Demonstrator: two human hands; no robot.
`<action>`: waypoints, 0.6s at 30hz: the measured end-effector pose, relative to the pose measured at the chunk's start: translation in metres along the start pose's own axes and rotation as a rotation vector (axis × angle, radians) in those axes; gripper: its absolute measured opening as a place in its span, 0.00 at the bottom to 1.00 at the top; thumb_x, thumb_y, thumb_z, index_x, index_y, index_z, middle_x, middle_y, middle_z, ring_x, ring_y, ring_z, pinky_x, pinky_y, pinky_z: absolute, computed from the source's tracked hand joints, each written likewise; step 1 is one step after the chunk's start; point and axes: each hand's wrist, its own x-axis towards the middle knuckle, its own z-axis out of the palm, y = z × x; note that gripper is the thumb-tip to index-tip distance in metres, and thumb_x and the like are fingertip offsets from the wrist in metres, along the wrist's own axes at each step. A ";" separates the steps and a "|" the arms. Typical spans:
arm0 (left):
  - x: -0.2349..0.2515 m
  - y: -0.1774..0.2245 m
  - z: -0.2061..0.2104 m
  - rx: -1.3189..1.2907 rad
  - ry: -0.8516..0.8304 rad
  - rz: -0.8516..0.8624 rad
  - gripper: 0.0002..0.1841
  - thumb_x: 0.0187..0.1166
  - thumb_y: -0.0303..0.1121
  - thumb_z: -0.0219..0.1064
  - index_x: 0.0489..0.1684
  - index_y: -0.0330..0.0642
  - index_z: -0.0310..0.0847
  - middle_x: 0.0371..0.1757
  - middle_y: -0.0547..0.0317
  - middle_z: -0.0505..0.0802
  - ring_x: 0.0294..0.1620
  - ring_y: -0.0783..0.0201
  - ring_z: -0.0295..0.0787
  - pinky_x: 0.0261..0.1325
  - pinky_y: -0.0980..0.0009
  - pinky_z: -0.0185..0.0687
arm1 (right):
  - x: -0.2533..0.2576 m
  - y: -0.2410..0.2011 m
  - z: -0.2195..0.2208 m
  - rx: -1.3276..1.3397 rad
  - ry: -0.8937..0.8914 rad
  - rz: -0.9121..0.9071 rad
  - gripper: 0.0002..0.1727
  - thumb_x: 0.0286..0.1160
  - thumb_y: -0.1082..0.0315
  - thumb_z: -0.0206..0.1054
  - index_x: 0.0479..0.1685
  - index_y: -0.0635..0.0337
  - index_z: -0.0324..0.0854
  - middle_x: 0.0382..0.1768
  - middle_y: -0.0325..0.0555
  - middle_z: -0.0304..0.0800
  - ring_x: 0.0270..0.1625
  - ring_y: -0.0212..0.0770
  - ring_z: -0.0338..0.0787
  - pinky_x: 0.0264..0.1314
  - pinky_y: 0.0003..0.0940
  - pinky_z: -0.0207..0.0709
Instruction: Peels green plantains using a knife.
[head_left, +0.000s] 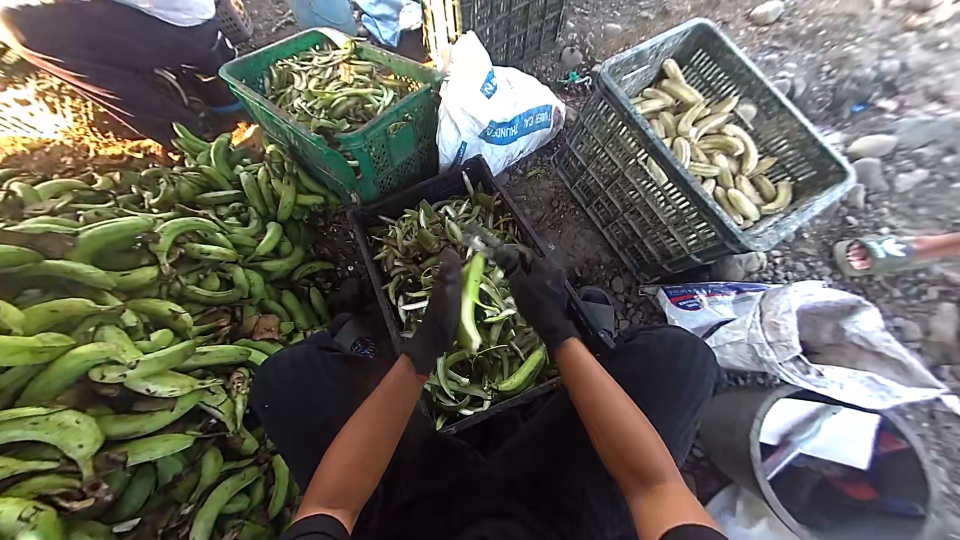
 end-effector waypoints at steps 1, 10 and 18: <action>-0.001 -0.001 0.002 0.008 -0.039 -0.011 0.37 0.89 0.65 0.30 0.70 0.49 0.77 0.36 0.54 0.89 0.30 0.62 0.87 0.34 0.63 0.87 | 0.006 0.003 -0.006 0.030 0.002 0.019 0.38 0.76 0.22 0.45 0.66 0.36 0.85 0.55 0.52 0.91 0.63 0.58 0.86 0.59 0.72 0.73; 0.013 0.006 -0.050 0.002 0.178 0.433 0.34 0.84 0.70 0.41 0.83 0.66 0.68 0.60 0.62 0.89 0.50 0.65 0.88 0.50 0.61 0.88 | -0.044 -0.011 -0.004 -0.017 -0.369 -0.257 0.39 0.71 0.21 0.48 0.73 0.28 0.83 0.59 0.47 0.90 0.68 0.56 0.82 0.65 0.68 0.71; -0.008 0.003 -0.010 0.036 0.024 0.170 0.30 0.93 0.54 0.34 0.74 0.45 0.72 0.50 0.58 0.88 0.45 0.70 0.85 0.50 0.67 0.85 | -0.015 -0.006 -0.001 0.006 -0.072 -0.109 0.38 0.76 0.24 0.52 0.77 0.34 0.78 0.67 0.65 0.81 0.70 0.72 0.77 0.58 0.78 0.70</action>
